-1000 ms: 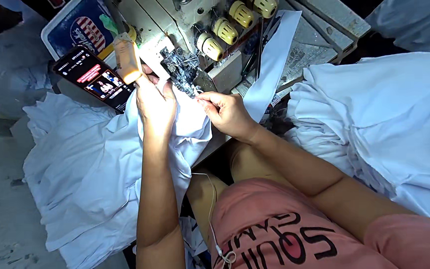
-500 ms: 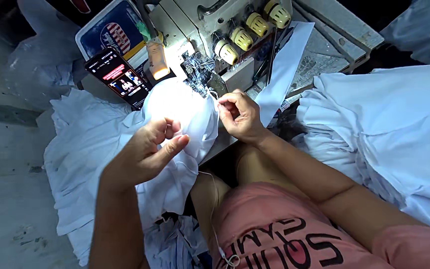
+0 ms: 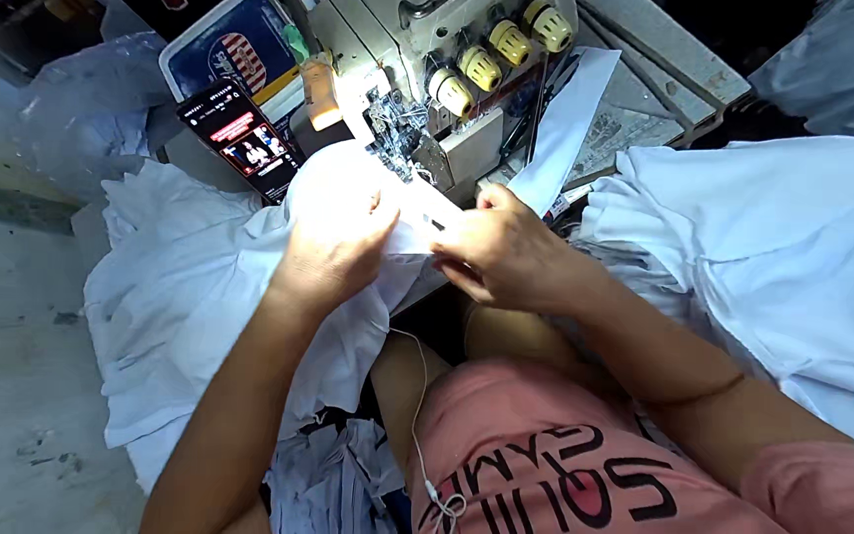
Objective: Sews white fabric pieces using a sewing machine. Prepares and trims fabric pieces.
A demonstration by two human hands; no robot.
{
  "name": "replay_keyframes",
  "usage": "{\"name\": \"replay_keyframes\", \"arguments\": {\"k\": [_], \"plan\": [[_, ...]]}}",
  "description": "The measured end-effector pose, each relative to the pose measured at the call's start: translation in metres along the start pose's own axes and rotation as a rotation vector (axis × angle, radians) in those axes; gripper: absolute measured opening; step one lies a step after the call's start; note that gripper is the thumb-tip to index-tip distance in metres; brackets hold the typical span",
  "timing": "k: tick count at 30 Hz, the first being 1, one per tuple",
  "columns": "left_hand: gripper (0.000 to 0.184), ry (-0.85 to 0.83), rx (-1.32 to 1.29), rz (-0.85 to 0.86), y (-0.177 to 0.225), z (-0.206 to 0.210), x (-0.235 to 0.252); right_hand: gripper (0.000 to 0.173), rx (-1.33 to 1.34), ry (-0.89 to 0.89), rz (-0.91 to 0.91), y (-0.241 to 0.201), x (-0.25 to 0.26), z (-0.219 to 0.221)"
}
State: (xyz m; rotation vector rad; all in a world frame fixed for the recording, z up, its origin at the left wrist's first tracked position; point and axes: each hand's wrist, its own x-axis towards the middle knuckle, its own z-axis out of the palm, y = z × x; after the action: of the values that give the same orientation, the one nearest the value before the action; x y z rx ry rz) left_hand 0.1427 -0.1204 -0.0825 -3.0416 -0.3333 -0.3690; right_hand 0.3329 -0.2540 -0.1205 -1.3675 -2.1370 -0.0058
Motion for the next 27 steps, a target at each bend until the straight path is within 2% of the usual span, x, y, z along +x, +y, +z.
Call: {"name": "replay_keyframes", "arguments": {"k": [4, 8, 14, 16, 20, 23, 27], "plan": [[0.021, 0.116, -0.068, 0.141, 0.005, 0.038, 0.002, 0.024, -0.041, -0.030, 0.098, -0.011, -0.030, -0.018], [0.027, 0.154, -0.197, 0.182, 0.008, 0.046, 0.005, 0.030, -0.037, 0.007, 0.135, -0.005, -0.047, -0.023], [0.032, 0.072, -0.410, 0.254, 0.001, 0.043, 0.018, 0.024, -0.002, 0.075, 0.144, -0.003, -0.052, -0.019], [0.032, 0.062, -0.441, 0.269, 0.000, 0.040, 0.020, 0.027, -0.009, 0.092, 0.157, -0.003, -0.052, -0.019], [0.028, 0.044, -0.440, 0.276, 0.000, 0.038, 0.020, 0.033, -0.022, 0.108, 0.158, -0.002, -0.051, -0.016], [0.032, 0.015, -0.397, 0.277, 0.000, 0.031, 0.020, 0.033, -0.033, 0.113, 0.163, -0.002, -0.049, -0.014], [0.034, 0.032, -0.249, 0.164, -0.015, 0.008, 0.003, 0.029, -0.036, 0.080, 0.185, 0.003, -0.052, -0.011]]}}
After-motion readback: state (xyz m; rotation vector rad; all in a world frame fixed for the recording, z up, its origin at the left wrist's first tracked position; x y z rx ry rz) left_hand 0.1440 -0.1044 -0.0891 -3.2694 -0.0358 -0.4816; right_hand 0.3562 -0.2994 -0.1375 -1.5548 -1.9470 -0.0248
